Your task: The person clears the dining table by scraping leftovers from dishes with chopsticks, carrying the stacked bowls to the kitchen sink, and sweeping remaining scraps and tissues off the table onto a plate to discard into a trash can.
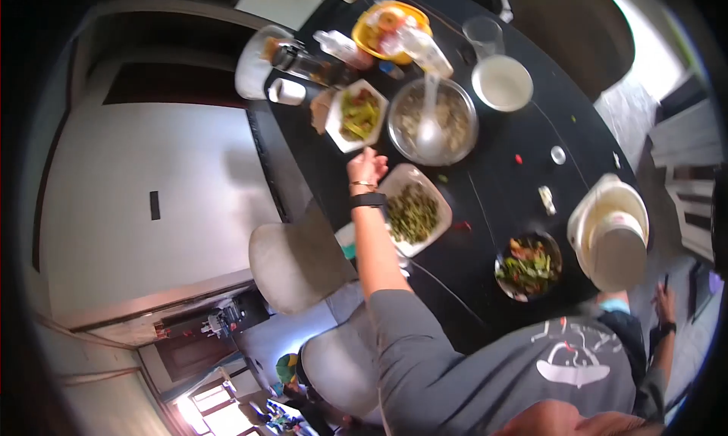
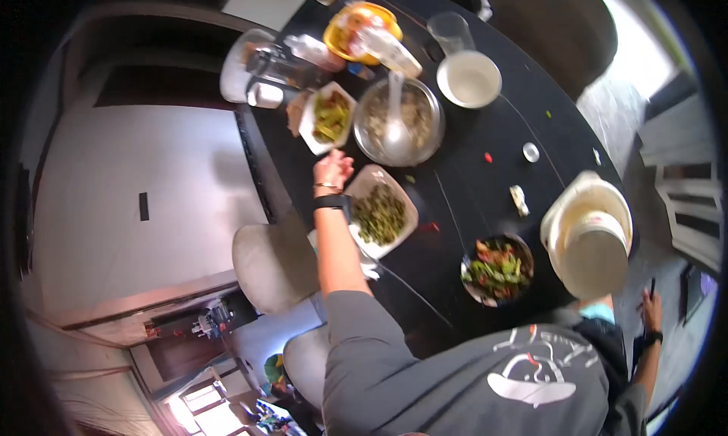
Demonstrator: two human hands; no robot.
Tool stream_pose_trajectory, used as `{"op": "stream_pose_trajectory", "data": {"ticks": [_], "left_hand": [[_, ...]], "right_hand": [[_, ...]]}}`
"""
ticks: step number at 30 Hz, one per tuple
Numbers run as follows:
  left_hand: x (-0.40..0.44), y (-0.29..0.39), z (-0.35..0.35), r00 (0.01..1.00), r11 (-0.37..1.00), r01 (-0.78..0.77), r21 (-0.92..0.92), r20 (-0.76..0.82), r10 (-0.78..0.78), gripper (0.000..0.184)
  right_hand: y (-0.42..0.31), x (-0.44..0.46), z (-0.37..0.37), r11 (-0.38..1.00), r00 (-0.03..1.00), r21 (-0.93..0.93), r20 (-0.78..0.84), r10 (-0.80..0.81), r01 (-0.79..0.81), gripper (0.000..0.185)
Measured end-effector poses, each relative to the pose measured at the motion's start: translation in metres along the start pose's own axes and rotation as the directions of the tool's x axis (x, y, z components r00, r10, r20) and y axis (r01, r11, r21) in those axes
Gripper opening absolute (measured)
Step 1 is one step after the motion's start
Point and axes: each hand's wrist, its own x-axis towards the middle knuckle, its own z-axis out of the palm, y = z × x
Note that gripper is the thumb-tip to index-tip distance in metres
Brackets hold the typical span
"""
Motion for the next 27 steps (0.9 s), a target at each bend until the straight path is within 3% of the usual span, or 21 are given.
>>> {"op": "stream_pose_trajectory", "data": {"ticks": [1,3,6,8,10,12,14,17,22,24,26,27], "left_hand": [[-0.027,0.007,-0.003,0.999,0.999,-0.013,0.05,0.036,0.011,0.032],[-0.085,0.006,-0.005,0.978,0.993,-0.032,0.11,0.21,0.008,0.033],[-0.177,-0.038,-0.011,0.872,0.965,-0.071,0.252,0.486,-0.063,0.03],[-0.245,-0.075,0.007,0.83,0.954,0.076,0.291,0.512,-0.222,0.029],[-0.296,-0.124,0.034,0.831,0.978,-0.022,0.207,0.547,-0.097,0.032],[-0.335,-0.154,0.067,0.857,0.984,0.161,0.079,0.483,-0.179,0.035],[-0.356,-0.178,0.093,0.862,0.951,0.251,-0.181,0.488,-0.135,0.034],[-0.363,-0.192,0.118,0.907,0.928,0.204,-0.313,0.416,-0.059,0.032],[-0.358,-0.184,0.13,0.936,0.958,0.11,-0.264,0.353,-0.01,0.029],[-0.353,-0.186,0.131,0.961,0.994,0.033,-0.107,0.278,-0.002,0.026],[-0.339,-0.211,0.127,0.971,0.997,-0.059,-0.054,0.229,0.07,0.023],[-0.335,-0.216,0.124,0.967,0.996,-0.083,-0.016,0.242,0.084,0.023]], "right_hand": [[0.022,0.015,0.002,0.998,0.999,0.046,0.0,0.04,-0.04,0.035],[0.033,0.028,0.002,0.998,0.999,0.024,0.012,-0.053,0.052,0.035],[-0.013,0.025,0.004,0.999,0.998,0.052,0.056,0.006,-0.009,0.033],[0.021,0.058,0.013,0.995,0.997,0.09,0.061,-0.052,0.046,0.033],[0.026,0.078,0.017,0.985,0.991,0.137,0.067,-0.116,0.106,0.032],[-0.02,0.067,0.018,0.994,0.987,0.09,0.142,-0.072,0.06,0.033],[-0.005,0.095,0.023,0.981,0.977,0.095,0.119,-0.179,0.169,0.034],[-0.024,0.108,0.024,0.949,0.951,0.136,0.083,-0.298,0.286,0.033],[-0.052,0.111,0.018,0.928,0.928,0.192,0.133,-0.348,0.32,0.033],[-0.05,0.114,0.021,0.915,0.919,0.242,0.152,-0.363,0.321,0.034],[-0.057,0.104,0.017,0.951,0.942,0.163,0.168,-0.289,0.263,0.034],[-0.031,0.129,0.025,0.899,0.902,0.249,0.156,-0.403,0.359,0.033]]}}
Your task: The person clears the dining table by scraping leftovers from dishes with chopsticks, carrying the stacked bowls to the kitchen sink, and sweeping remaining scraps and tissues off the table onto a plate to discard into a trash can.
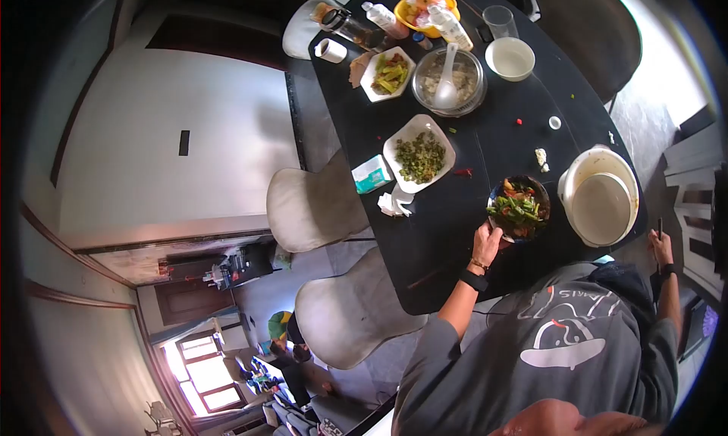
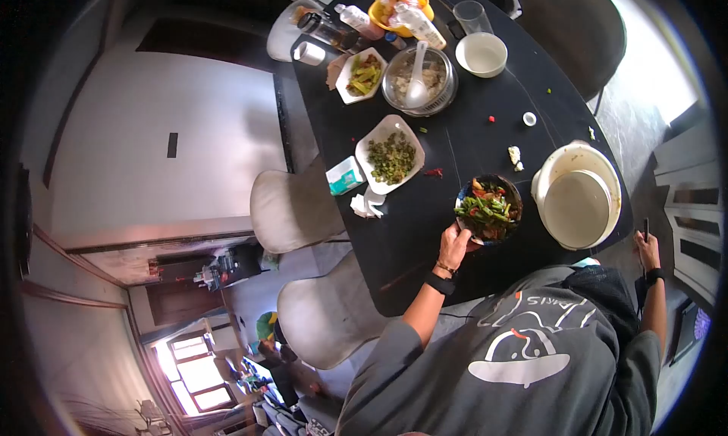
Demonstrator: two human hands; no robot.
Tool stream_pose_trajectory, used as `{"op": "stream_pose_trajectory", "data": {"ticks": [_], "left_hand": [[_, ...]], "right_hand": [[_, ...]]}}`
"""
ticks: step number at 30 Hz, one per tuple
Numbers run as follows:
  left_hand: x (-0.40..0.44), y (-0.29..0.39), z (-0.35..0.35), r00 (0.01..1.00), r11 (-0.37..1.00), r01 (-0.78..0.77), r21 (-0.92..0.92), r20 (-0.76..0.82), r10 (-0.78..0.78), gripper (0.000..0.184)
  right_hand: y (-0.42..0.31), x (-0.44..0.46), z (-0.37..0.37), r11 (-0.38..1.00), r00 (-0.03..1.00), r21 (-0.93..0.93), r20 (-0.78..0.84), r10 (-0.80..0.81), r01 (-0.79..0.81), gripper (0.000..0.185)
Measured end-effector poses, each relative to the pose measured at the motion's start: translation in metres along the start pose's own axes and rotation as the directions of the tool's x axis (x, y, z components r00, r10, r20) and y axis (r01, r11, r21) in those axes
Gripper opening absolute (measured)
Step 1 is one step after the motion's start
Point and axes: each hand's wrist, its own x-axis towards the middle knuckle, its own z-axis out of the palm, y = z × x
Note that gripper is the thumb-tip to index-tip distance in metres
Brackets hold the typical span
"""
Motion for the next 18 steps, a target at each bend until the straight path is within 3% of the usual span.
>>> {"op": "stream_pose_trajectory", "data": {"ticks": [3,5,7,9,11,15,18], "left_hand": [[0.0,0.001,-0.014,0.998,0.997,-0.055,0.052,0.017,0.055,0.023],[-0.017,0.051,-0.031,0.995,0.98,0.093,-0.175,0.054,-0.085,0.023],[-0.019,0.075,-0.063,0.992,0.989,0.115,-0.088,0.055,-0.11,0.024],[-0.018,0.099,-0.095,0.993,0.988,0.118,-0.097,0.017,-0.117,0.025],[-0.011,0.125,-0.121,0.993,0.977,0.098,-0.19,-0.046,-0.109,0.025],[0.034,0.146,-0.187,0.999,0.944,-0.026,-0.329,-0.053,0.009,0.028],[0.083,0.155,-0.221,0.966,0.954,-0.143,-0.265,-0.246,0.077,0.028]], "right_hand": [[-0.002,-0.002,-0.007,0.995,0.998,-0.074,-0.007,0.065,-0.065,0.032],[0.016,0.003,-0.011,0.996,0.998,-0.078,-0.032,0.048,-0.05,0.031],[0.019,-0.002,-0.021,0.996,0.996,-0.028,-0.033,0.087,-0.088,0.032],[0.0,-0.016,-0.025,0.97,0.981,-0.155,-0.081,0.175,-0.186,0.033],[0.049,-0.013,-0.037,0.979,0.986,-0.149,-0.112,0.125,-0.141,0.036],[0.086,-0.034,-0.05,0.964,0.968,-0.133,-0.126,0.215,-0.232,0.037],[0.077,-0.058,-0.048,0.951,0.952,-0.117,-0.144,0.269,-0.286,0.034]]}}
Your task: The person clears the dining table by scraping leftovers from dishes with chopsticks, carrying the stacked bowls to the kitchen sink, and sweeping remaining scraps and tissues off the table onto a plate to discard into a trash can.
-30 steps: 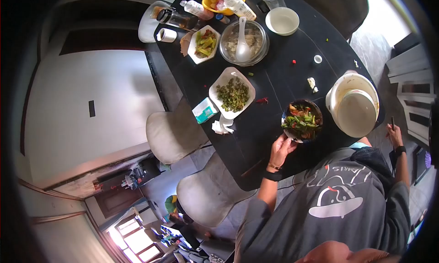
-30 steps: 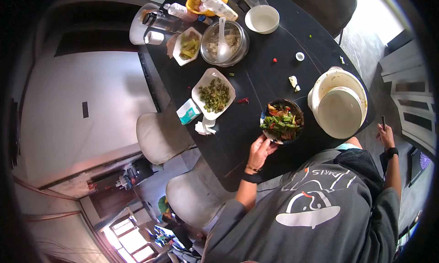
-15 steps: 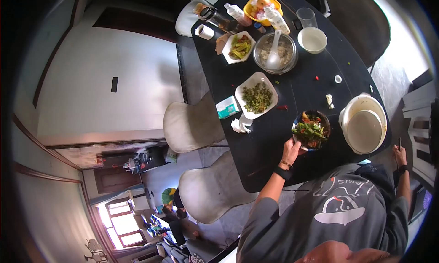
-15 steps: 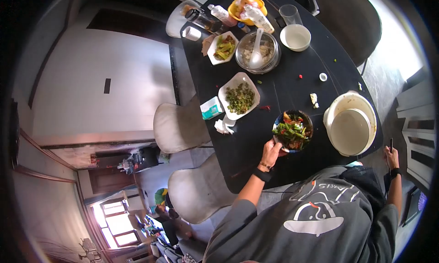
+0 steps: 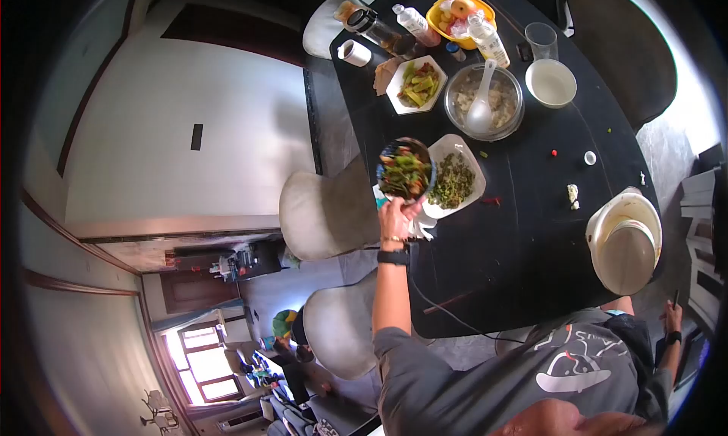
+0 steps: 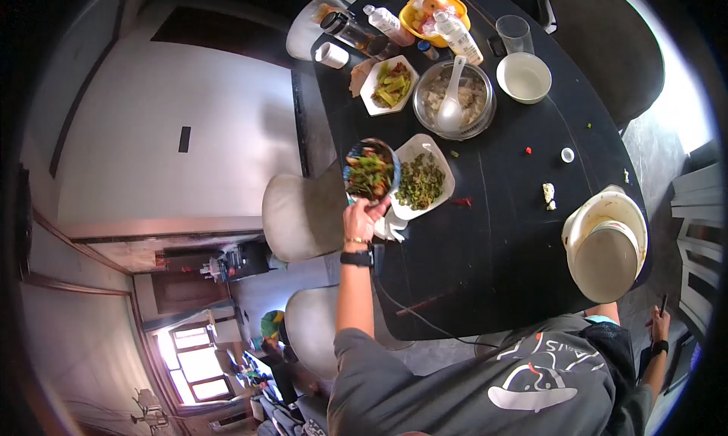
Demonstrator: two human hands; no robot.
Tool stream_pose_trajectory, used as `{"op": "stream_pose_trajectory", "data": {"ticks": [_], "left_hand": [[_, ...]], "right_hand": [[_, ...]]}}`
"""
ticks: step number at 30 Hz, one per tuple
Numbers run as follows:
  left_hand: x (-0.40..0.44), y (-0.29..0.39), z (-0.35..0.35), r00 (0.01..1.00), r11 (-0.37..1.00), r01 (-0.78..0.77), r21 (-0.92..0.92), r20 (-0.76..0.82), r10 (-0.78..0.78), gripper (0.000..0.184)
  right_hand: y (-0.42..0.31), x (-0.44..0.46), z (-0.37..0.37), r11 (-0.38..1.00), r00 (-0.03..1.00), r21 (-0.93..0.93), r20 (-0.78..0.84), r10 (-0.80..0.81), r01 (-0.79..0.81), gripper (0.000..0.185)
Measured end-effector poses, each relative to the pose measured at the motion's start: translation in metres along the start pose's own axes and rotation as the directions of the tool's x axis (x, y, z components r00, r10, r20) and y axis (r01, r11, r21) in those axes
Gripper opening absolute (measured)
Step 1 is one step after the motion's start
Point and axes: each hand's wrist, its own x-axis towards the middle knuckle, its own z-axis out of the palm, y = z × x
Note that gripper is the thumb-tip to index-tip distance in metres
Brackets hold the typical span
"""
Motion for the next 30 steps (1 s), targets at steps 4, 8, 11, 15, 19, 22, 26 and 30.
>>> {"op": "stream_pose_trajectory", "data": {"ticks": [4,8,11,15,19,22,26,30], "left_hand": [[0.076,-0.003,-0.009,0.973,0.973,-0.021,-0.231,-0.23,-0.033,0.028],[0.149,-0.023,-0.023,0.923,0.881,-0.071,-0.468,-0.365,-0.119,0.03],[0.202,-0.046,-0.043,0.894,0.825,-0.117,-0.553,-0.421,-0.156,0.032],[0.221,-0.045,-0.035,0.842,0.822,-0.195,-0.535,-0.521,-0.139,0.034],[0.236,-0.051,-0.052,0.928,0.799,-0.17,-0.577,-0.367,-0.068,0.032],[0.233,-0.049,-0.046,0.947,0.78,-0.08,-0.621,-0.292,-0.135,0.028],[0.214,-0.042,-0.06,0.972,0.886,0.121,-0.449,-0.126,-0.196,0.032],[0.131,0.025,-0.045,0.973,0.975,0.174,0.138,-0.176,-0.148,0.032]], "right_hand": [[0.009,-0.028,-0.006,0.991,0.99,0.011,-0.039,0.132,-0.132,0.031],[-0.005,-0.057,-0.012,0.955,0.953,0.032,-0.069,0.296,-0.294,0.034],[-0.002,-0.064,-0.012,0.951,0.947,0.026,-0.081,0.31,-0.309,0.034],[0.004,-0.071,-0.009,0.945,0.94,0.021,-0.096,0.327,-0.326,0.034],[0.005,-0.076,-0.006,0.939,0.935,0.009,-0.095,0.342,-0.343,0.034],[0.003,-0.076,-0.005,0.936,0.932,0.003,-0.091,0.351,-0.353,0.034],[0.002,-0.076,-0.002,0.932,0.93,-0.013,-0.074,0.361,-0.363,0.034],[-0.002,-0.071,-0.001,0.93,0.93,-0.035,-0.052,0.365,-0.367,0.034]]}}
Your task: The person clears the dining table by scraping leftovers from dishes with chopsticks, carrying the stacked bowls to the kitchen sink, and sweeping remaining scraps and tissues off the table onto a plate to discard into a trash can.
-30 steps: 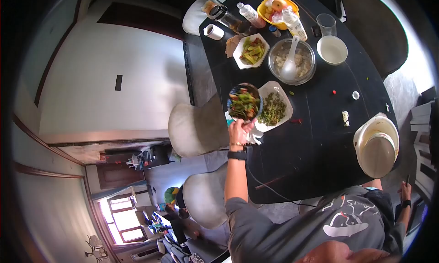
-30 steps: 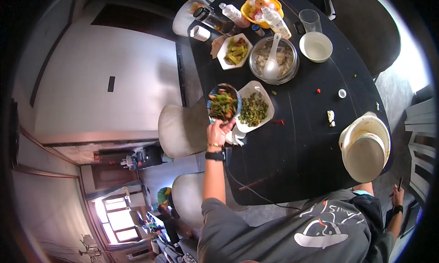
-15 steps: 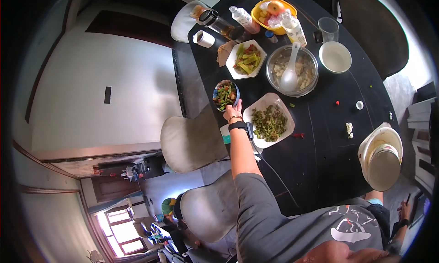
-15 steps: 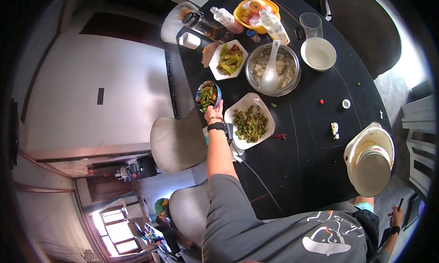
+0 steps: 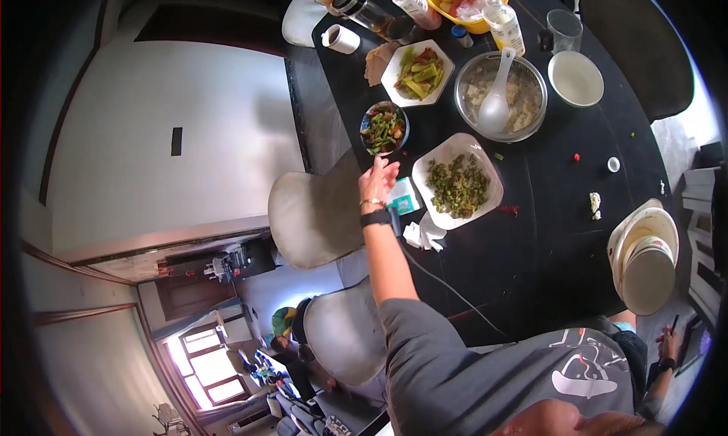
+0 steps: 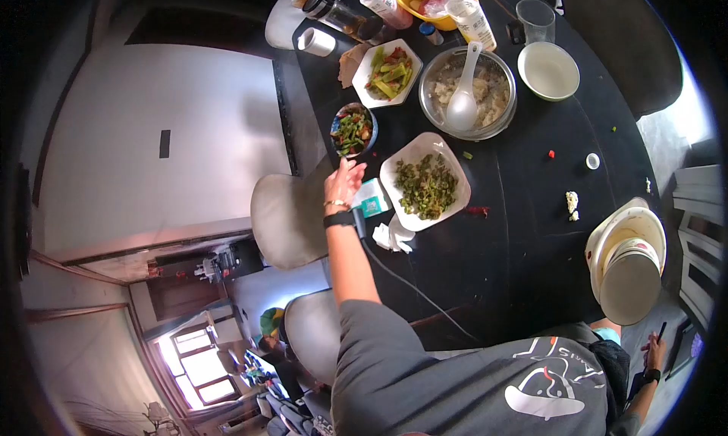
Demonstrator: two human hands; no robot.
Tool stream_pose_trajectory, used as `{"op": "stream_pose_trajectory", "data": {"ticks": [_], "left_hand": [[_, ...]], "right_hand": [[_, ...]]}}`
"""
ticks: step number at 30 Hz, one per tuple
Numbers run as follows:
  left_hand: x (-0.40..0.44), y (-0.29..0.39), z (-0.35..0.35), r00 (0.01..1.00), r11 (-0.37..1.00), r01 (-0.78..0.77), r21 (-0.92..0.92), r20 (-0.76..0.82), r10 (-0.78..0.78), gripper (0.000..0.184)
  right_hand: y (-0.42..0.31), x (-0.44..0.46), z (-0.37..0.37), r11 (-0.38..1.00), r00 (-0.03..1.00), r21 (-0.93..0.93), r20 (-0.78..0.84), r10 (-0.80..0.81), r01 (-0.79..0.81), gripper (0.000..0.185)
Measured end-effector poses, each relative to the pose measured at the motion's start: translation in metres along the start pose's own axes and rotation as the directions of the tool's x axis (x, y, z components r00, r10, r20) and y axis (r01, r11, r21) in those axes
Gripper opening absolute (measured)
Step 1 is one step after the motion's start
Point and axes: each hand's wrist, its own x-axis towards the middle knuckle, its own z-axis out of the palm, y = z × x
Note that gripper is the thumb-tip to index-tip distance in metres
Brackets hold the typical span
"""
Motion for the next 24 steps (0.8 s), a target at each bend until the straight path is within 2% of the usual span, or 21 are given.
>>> {"op": "stream_pose_trajectory", "data": {"ticks": [1,2,3,4,5,6,7,9,11,12,14,16,18,19,21,22,23,24], "left_hand": [[-0.015,0.005,-0.009,1.0,0.979,-0.016,0.201,-0.007,0.018,0.033],[-0.014,-0.006,-0.032,0.999,0.962,-0.049,0.27,0.018,0.045,0.042],[-0.02,-0.013,-0.041,0.999,0.962,-0.043,0.27,0.009,0.042,0.042],[-0.027,-0.022,-0.049,0.977,0.826,-0.212,0.523,0.13,0.168,0.056],[-0.032,-0.032,-0.057,0.928,0.6,-0.373,0.708,0.278,0.248,0.071],[-0.031,-0.05,-0.064,0.923,0.096,-0.314,0.944,0.28,0.265,0.098],[-0.047,-0.045,-0.045,0.997,0.063,-0.051,0.997,0.047,0.057,0.11],[-0.046,-0.061,-0.036,0.99,-0.007,-0.03,1.0,0.03,0.138,0.11],[-0.043,-0.069,-0.035,0.974,0.055,-0.077,0.996,0.063,0.22,0.107],[-0.045,-0.072,-0.033,0.941,0.05,-0.141,0.989,0.118,0.317,0.102],[-0.029,-0.084,-0.046,0.908,0.031,-0.201,0.979,0.175,0.38,0.098],[-0.026,-0.084,-0.048,0.871,0.005,-0.254,0.967,0.226,0.437,0.094],[-0.035,-0.075,-0.039,0.922,0.136,-0.149,0.979,0.088,0.378,0.085],[-0.033,-0.075,-0.039,0.92,0.136,-0.152,0.979,0.089,0.382,0.085],[-0.023,-0.077,-0.039,0.915,0.167,0.034,0.985,-0.098,0.391,0.08],[-0.019,-0.082,-0.041,0.85,0.232,-0.009,0.973,-0.115,0.514,0.079],[-0.015,-0.089,-0.041,0.698,0.17,-0.117,0.978,-0.041,0.715,0.078],[-0.015,-0.088,-0.038,0.664,0.32,-0.271,0.908,-0.064,0.745,0.077]], "right_hand": [[-0.001,-0.001,0.001,1.0,1.0,0.001,0.004,-0.001,0.001,0.034],[-0.002,0.0,0.001,1.0,1.0,-0.004,0.01,-0.004,0.004,0.034],[-0.004,-0.003,0.004,1.0,1.0,-0.008,0.016,-0.008,0.008,0.034],[-0.005,-0.002,0.004,1.0,0.999,-0.011,0.033,-0.013,0.013,0.034],[-0.007,0.004,0.002,0.999,0.999,-0.026,0.049,-0.023,0.025,0.034],[-0.01,0.009,0.001,0.998,0.997,-0.041,0.064,-0.033,0.036,0.034],[-0.013,0.017,0.002,0.997,0.995,-0.063,0.09,-0.05,0.055,0.033],[-0.011,0.04,0.005,0.997,0.995,-0.035,0.071,-0.07,0.073,0.031],[0.0,0.071,0.006,0.951,0.952,-0.029,0.024,-0.306,0.307,0.03],[-0.029,0.05,0.006,0.958,0.959,-0.052,0.045,-0.281,0.283,0.031],[-0.067,0.021,0.013,0.959,0.96,-0.047,0.043,-0.276,0.278,0.031],[-0.062,0.028,0.015,0.961,0.962,-0.044,0.046,-0.27,0.271,0.031],[-0.034,0.058,0.017,0.893,0.893,-0.038,0.048,-0.447,0.449,0.03],[-0.03,0.062,0.016,0.892,0.892,-0.036,0.045,-0.45,0.451,0.03],[-0.021,0.062,0.017,0.912,0.912,-0.023,0.051,-0.408,0.409,0.028],[-0.021,0.056,0.017,0.923,0.922,-0.02,0.055,-0.384,0.385,0.028],[-0.021,0.05,0.014,0.924,0.923,-0.021,0.052,-0.382,0.383,0.028],[-0.029,0.037,0.012,0.937,0.936,-0.036,0.071,-0.345,0.348,0.028]]}}
